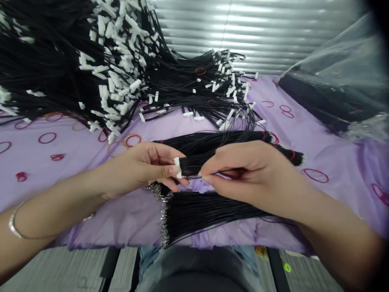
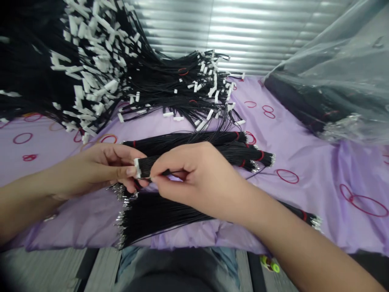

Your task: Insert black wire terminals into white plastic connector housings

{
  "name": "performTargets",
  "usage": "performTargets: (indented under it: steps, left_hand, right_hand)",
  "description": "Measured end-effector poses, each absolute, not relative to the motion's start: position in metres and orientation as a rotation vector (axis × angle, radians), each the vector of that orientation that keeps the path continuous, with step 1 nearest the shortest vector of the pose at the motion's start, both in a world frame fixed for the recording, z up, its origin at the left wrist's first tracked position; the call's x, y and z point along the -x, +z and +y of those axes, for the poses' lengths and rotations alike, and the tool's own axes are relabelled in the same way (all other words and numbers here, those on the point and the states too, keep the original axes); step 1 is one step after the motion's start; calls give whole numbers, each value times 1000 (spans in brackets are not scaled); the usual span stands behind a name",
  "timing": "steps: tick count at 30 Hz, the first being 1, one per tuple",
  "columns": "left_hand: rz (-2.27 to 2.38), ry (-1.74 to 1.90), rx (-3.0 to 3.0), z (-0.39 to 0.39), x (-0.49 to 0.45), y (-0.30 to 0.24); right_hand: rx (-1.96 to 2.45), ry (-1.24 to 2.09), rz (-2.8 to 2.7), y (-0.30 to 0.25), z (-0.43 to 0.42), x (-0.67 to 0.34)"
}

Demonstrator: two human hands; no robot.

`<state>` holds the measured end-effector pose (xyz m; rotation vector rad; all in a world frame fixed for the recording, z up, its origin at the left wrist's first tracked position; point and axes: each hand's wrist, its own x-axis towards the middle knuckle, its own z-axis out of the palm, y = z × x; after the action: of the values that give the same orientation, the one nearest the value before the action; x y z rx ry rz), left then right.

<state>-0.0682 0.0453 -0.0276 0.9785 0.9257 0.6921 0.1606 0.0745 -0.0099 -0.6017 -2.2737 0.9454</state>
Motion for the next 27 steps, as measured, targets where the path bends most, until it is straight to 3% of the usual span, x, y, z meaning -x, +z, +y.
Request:
performTargets:
  steps: [27]
  left_hand:
    - [869,645,-1018,48,72,-30]
  right_hand:
    - [519,314,-2426,-34,74,-155]
